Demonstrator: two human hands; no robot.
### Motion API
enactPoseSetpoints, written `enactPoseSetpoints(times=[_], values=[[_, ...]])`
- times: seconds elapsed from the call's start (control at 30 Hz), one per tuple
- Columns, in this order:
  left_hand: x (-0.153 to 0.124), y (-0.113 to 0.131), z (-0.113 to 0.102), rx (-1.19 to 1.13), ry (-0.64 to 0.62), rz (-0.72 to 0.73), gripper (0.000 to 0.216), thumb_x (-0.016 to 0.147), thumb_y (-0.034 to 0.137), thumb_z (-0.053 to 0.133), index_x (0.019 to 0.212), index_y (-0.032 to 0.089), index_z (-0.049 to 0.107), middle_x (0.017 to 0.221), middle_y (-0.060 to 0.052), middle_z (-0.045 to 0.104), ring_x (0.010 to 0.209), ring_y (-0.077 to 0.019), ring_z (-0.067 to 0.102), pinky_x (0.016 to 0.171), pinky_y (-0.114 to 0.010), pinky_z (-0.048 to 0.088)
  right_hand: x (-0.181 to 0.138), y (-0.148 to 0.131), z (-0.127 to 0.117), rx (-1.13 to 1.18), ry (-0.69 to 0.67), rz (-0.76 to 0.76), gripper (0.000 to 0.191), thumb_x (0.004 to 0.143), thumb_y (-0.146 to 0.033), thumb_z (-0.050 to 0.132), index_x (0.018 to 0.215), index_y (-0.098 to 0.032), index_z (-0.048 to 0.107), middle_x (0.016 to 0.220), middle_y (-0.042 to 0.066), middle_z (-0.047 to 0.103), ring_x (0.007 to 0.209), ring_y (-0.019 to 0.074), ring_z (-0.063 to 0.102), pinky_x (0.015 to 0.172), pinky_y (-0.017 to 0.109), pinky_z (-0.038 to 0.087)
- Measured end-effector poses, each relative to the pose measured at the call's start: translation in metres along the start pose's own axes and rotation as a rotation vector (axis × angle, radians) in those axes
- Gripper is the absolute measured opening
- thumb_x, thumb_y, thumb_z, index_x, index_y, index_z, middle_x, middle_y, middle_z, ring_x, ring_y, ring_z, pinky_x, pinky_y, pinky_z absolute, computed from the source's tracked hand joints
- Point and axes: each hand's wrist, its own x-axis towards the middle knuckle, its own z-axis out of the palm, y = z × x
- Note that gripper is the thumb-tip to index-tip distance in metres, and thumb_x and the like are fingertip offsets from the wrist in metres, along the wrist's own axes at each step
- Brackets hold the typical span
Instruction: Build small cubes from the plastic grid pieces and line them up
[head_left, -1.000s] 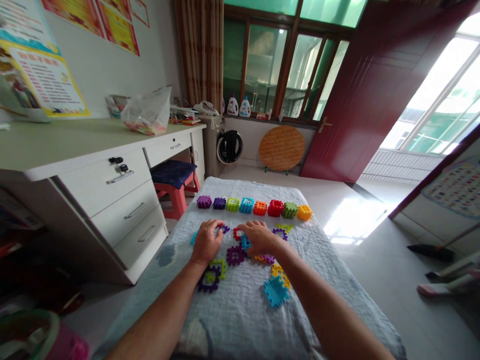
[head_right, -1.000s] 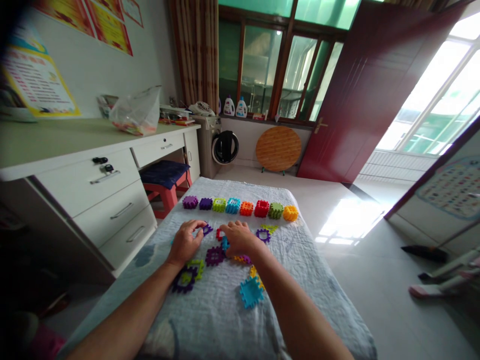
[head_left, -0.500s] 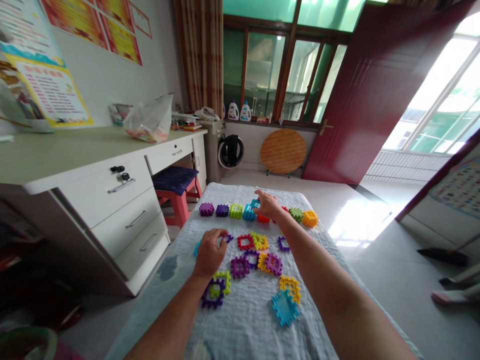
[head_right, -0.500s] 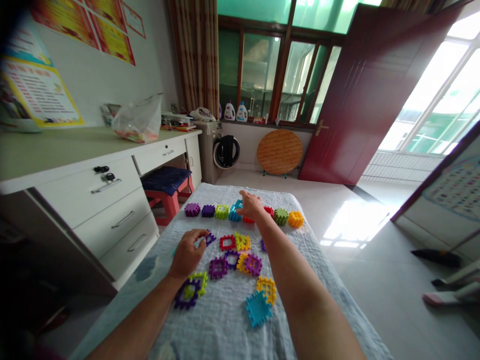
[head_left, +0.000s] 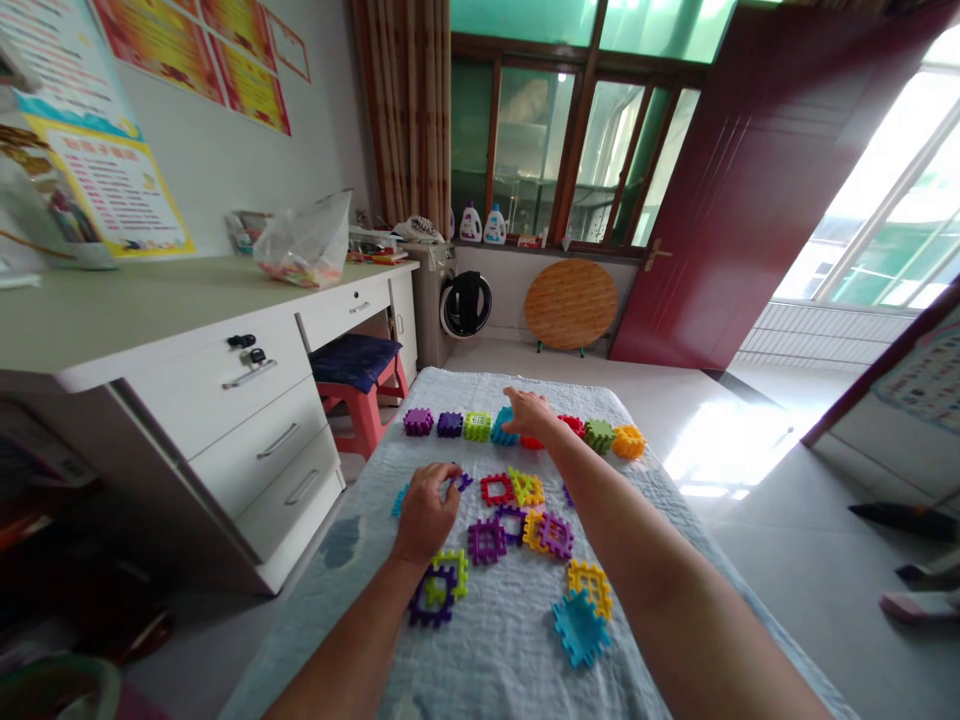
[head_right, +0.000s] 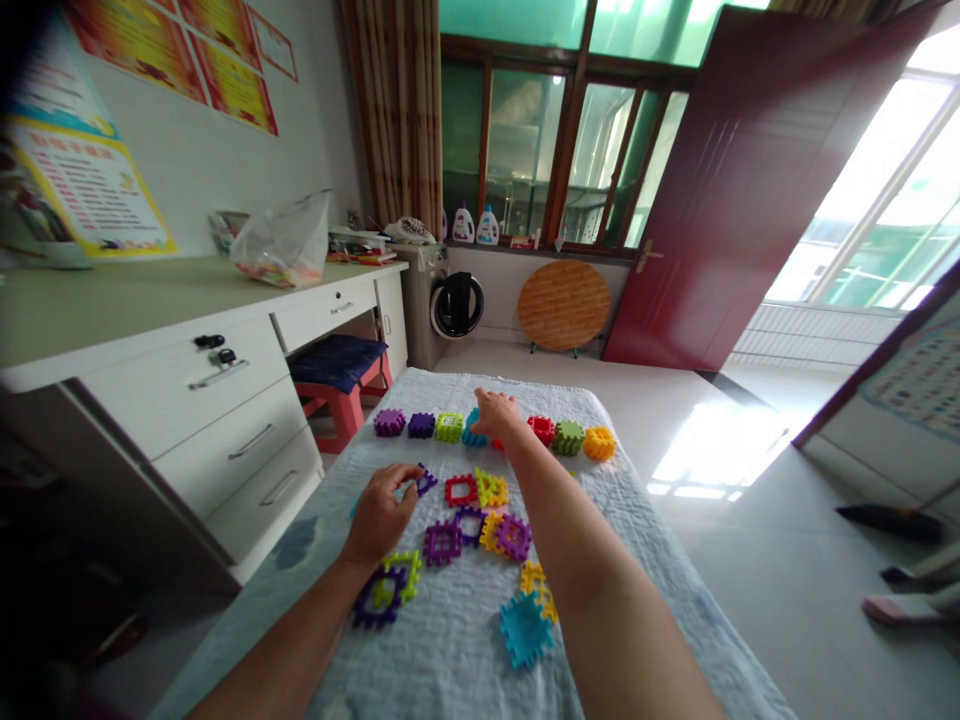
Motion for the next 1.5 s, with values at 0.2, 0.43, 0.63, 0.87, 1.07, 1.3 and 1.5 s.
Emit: enactPoseSetpoints(times=[0.2, 0.43, 0.63, 0.87, 1.07, 1.3, 1.5], values=[[0.001, -0.003, 0.002, 0.000, -0.013, -0.004, 0.020, 0.075, 0.013, 0.048, 0.088, 0.020, 0.062, 0.089, -0.005, 0.066, 0.091, -0.0225, 0.058, 0.085, -0.037, 0.047, -0.016, 0.012, -0.007, 0.122, 0.099, 0.020, 0.068, 0.069, -0.036, 0.066, 0.130, -0.016, 0.043, 0.119, 0.013, 0.058, 0.107, 0.0295, 0.053, 0.086, 0.041, 0.041], [0.000, 0.001, 0.001, 0.026, -0.059, 0.024, 0.020, 0.074, 0.012, 0.049, 0.088, 0.019, 0.062, 0.089, -0.005, 0.065, 0.090, -0.0219, 0.057, 0.085, -0.037, 0.046, -0.107, 0.023, -0.029, 0.368, 0.162, -0.106, 0.043, 0.073, -0.026, 0.063, 0.115, -0.018, 0.055, 0.106, 0.009, 0.063, 0.094, 0.0204, 0.058, 0.084, 0.034, 0.045], [-0.002, 0.007, 0.001, 0.016, -0.175, 0.100, 0.021, 0.073, 0.012, 0.053, 0.089, 0.019, 0.063, 0.092, -0.005, 0.066, 0.092, -0.0218, 0.057, 0.087, -0.036, 0.045, -0.174, 0.027, -0.008, 0.375, 0.157, -0.030, 0.032, 0.075, -0.024, 0.058, 0.106, -0.018, 0.059, 0.099, 0.007, 0.064, 0.081, 0.0179, 0.060, 0.075, 0.031, 0.046], [-0.003, 0.004, 0.003, -0.006, -0.222, 0.082, 0.019, 0.073, 0.013, 0.054, 0.088, 0.018, 0.064, 0.089, -0.004, 0.067, 0.088, -0.0204, 0.060, 0.085, -0.034, 0.047, -0.182, 0.035, 0.033, 0.379, 0.245, 0.049, 0.019, 0.076, -0.020, 0.055, 0.093, -0.016, 0.062, 0.083, 0.004, 0.062, 0.075, 0.0168, 0.057, 0.072, 0.029, 0.044], [-0.003, 0.006, 0.001, -0.055, -0.255, 0.061, 0.018, 0.073, 0.014, 0.053, 0.087, 0.018, 0.065, 0.088, -0.004, 0.067, 0.087, -0.0192, 0.061, 0.083, -0.032, 0.049, -0.185, 0.023, 0.026, 0.420, 0.176, -0.024, 0.022, 0.074, -0.026, 0.062, 0.094, -0.018, 0.063, 0.085, 0.004, 0.061, 0.078, 0.0167, 0.054, 0.073, 0.029, 0.043], [-0.003, 0.009, -0.002, -0.103, -0.283, 0.025, 0.019, 0.075, 0.018, 0.053, 0.089, 0.018, 0.065, 0.091, -0.005, 0.067, 0.088, -0.0189, 0.062, 0.083, -0.032, 0.049, -0.189, 0.010, 0.021, 0.262, 0.070, -0.126, 0.043, 0.065, -0.037, 0.073, 0.102, -0.020, 0.064, 0.088, 0.004, 0.060, 0.084, 0.0196, 0.050, 0.079, 0.033, 0.038], [-0.004, 0.014, -0.005, -0.140, -0.465, 0.062, 0.022, 0.072, 0.023, 0.061, 0.093, 0.019, 0.065, 0.096, -0.004, 0.068, 0.094, -0.0201, 0.061, 0.089, -0.033, 0.046, -0.188, 0.007, 0.025, 0.272, 0.099, -0.115, 0.029, 0.074, -0.036, 0.069, 0.096, -0.019, 0.062, 0.082, 0.003, 0.059, 0.078, 0.0179, 0.050, 0.075, 0.030, 0.037]])
